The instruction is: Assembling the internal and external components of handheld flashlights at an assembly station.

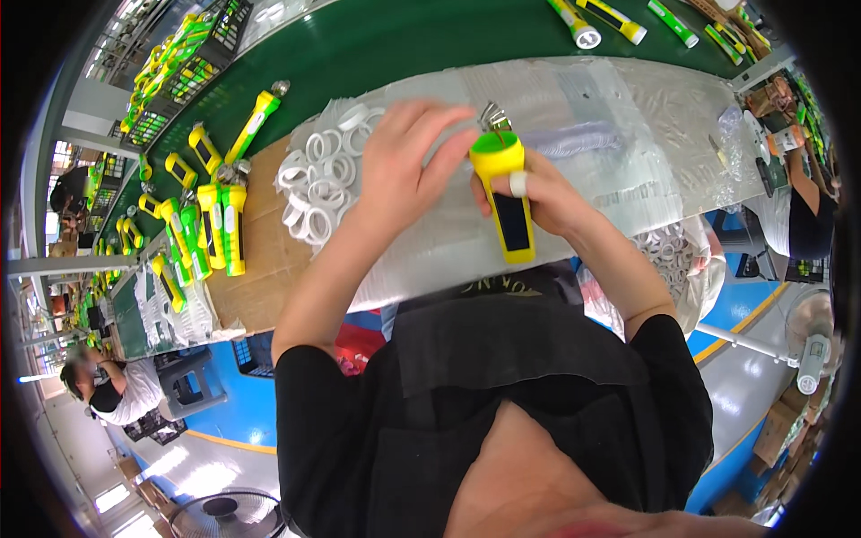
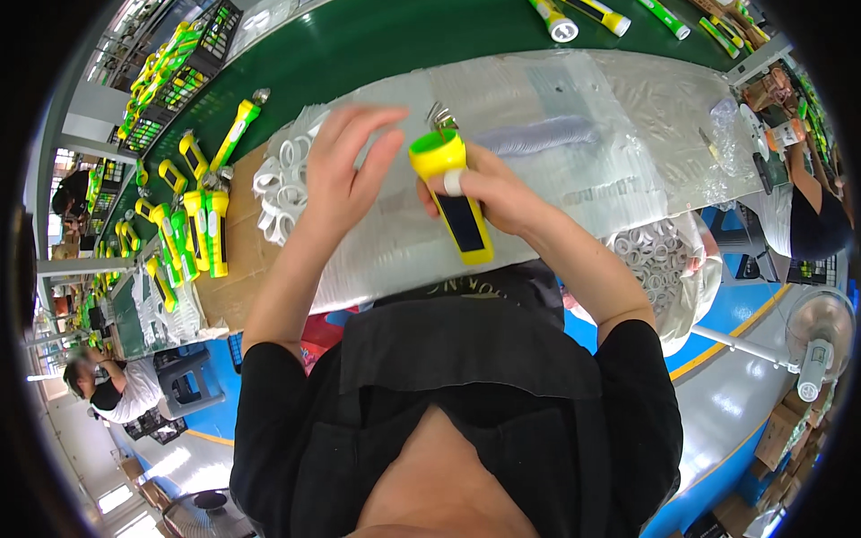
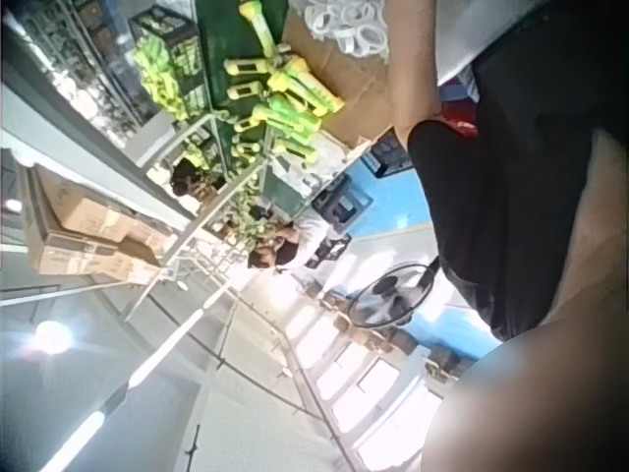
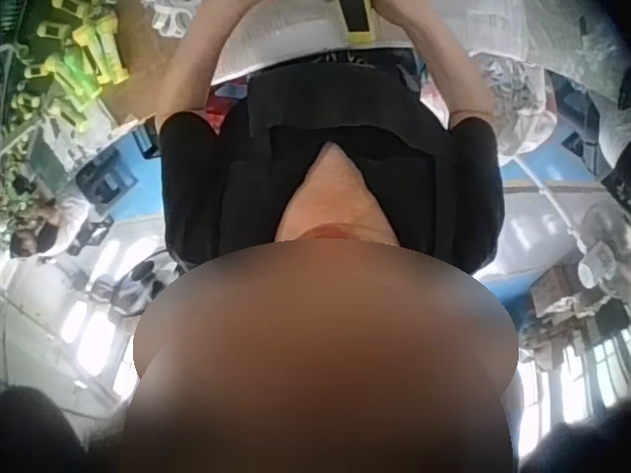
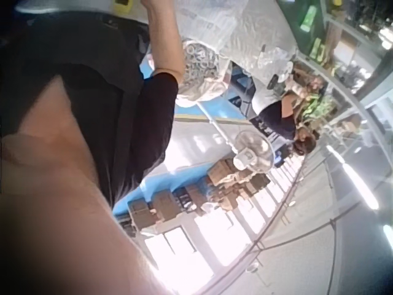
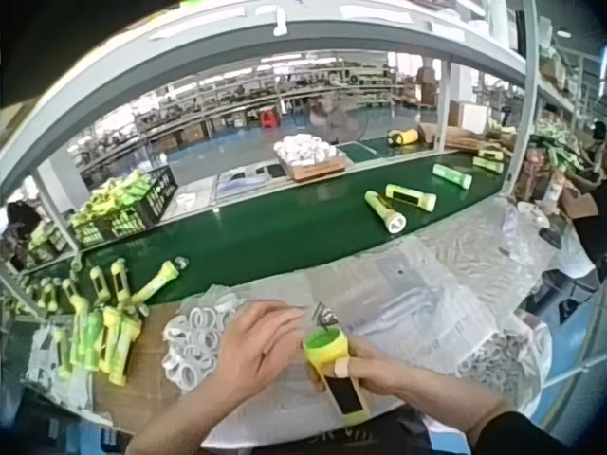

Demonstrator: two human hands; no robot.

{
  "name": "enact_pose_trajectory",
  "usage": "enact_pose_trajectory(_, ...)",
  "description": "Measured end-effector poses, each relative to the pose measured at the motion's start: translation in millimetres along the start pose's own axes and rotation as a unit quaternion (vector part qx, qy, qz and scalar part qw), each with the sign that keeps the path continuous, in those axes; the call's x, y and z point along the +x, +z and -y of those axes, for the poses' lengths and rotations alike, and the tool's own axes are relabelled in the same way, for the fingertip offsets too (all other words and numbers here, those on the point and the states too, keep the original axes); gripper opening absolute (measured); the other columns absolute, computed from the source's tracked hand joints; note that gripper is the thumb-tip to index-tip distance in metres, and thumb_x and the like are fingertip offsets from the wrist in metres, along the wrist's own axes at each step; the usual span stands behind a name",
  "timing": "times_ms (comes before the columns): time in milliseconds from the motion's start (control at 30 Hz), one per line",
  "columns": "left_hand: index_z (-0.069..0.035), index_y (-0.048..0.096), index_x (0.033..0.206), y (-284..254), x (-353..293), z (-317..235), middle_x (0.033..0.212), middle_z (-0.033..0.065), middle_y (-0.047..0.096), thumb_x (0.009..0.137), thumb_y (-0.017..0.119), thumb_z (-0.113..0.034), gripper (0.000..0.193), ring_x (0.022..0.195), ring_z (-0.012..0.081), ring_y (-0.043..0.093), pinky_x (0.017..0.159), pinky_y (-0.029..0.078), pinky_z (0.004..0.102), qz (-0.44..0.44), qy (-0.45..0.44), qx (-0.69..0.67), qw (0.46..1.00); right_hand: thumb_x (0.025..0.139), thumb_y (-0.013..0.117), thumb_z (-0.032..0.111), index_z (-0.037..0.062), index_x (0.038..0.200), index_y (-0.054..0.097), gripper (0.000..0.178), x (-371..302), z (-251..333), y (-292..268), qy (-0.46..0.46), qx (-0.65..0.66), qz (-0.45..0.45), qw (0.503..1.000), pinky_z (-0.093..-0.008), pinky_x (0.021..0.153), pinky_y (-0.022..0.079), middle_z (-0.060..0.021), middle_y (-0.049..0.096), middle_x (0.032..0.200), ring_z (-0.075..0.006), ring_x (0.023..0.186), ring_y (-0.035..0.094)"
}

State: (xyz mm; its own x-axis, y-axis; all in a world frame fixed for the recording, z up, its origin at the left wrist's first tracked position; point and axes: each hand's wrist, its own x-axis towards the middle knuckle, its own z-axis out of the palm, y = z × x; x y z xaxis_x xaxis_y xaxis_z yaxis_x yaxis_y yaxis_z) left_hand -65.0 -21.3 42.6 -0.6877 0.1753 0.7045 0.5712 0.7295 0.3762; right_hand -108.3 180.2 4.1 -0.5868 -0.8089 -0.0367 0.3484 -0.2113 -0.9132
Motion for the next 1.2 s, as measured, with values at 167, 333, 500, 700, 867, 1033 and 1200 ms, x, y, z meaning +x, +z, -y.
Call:
enact_pose_trajectory(167, -0.008, 0.066, 0.12, 3, -15, -8, 0.122, 0.0105, 0.063, 0.1, 0.051, -0.019, 0.027, 0.113, 0.0232, 0.059, 0.092, 0.046, 0.0344, 0.168, -0.089, -0.252, 0.949, 0.085, 0.069, 0.044, 0.0031, 0.125, 0.047, 0.061, -25, -14, 23, 0.052, -0.105, 0.158, 0.981, -0.0309, 0.067, 0.05, -0.0078, 0.058, 0.09, -0.0167, 0.077, 0.06)
enact_pose_trajectory(333, -0.001, 0.072, 0.103, -11, -43, -6, 0.092, 0.0065, 0.066, 0.103, 0.044, -0.02, 0.033, 0.087, 0.0133, 0.06, 0.076, 0.046, 0.0274, 0.186, -0.213, -0.336, 0.898, 0.089, 0.067, 0.037, 0.0029, 0.129, 0.044, 0.057, -37, -19, 39, 0.083, -0.07, 0.142, 0.984, -0.0313, 0.07, 0.052, -0.0082, 0.059, 0.095, -0.0166, 0.081, 0.062)
enact_pose_trajectory(500, -0.002, 0.07, 0.101, -5, -60, -32, 0.091, 0.0095, 0.057, 0.105, 0.036, -0.031, 0.045, 0.083, 0.0181, 0.057, 0.072, 0.045, 0.0297, -0.023, -0.146, -0.264, 0.953, 0.095, 0.063, 0.026, 0.0018, 0.13, 0.044, 0.047, -29, -36, 58, 0.004, -0.093, 0.041, 0.995, -0.03, 0.075, 0.052, -0.0088, 0.061, 0.098, -0.0153, 0.082, 0.063)
enact_pose_trajectory(700, -0.003, 0.067, 0.103, 6, -66, -36, 0.113, 0.0133, 0.062, 0.104, 0.03, -0.036, 0.05, 0.101, 0.0268, 0.058, 0.089, 0.042, 0.0378, 0.021, -0.072, -0.223, 0.972, 0.097, 0.061, 0.028, 0.003, 0.132, 0.042, 0.047, -28, -50, 56, -0.054, -0.029, -0.024, 0.998, -0.0304, 0.073, 0.051, -0.0091, 0.059, 0.103, -0.0162, 0.081, 0.062)
enact_pose_trajectory(867, -0.005, 0.066, 0.109, 33, -58, -31, 0.121, 0.0122, 0.063, 0.102, 0.035, -0.03, 0.041, 0.115, 0.0328, 0.056, 0.098, 0.036, 0.0428, 0.028, 0.017, -0.193, 0.981, 0.099, 0.057, 0.029, 0.0069, 0.134, 0.042, 0.044, -34, -51, 51, -0.066, 0.035, -0.096, 0.993, -0.0308, 0.072, 0.051, -0.0097, 0.06, 0.101, -0.0174, 0.082, 0.062)
enact_pose_trajectory(1033, -0.003, 0.06, 0.122, 66, -57, 11, 0.126, 0.0139, 0.058, 0.09, 0.062, -0.031, 0.042, 0.118, 0.0331, 0.052, 0.097, 0.04, 0.0426, 0.021, -0.162, -0.121, 0.979, 0.1, 0.051, 0.025, 0.0076, 0.131, 0.045, 0.036, -45, -33, 24, -0.062, 0.1, -0.121, 0.986, -0.0325, 0.072, 0.05, -0.0127, 0.061, 0.091, -0.02, 0.079, 0.061)
enact_pose_trajectory(1200, -0.006, 0.061, 0.123, 83, -72, 38, 0.116, 0.0131, 0.059, 0.077, 0.076, -0.031, 0.054, 0.109, 0.0318, 0.054, 0.09, 0.043, 0.0418, 0.106, -0.15, 0.012, 0.983, 0.099, 0.054, 0.025, 0.0058, 0.129, 0.047, 0.036, -52, -29, 18, -0.057, 0.07, -0.127, 0.988, -0.0317, 0.068, 0.049, -0.0121, 0.061, 0.09, -0.0189, 0.076, 0.06)
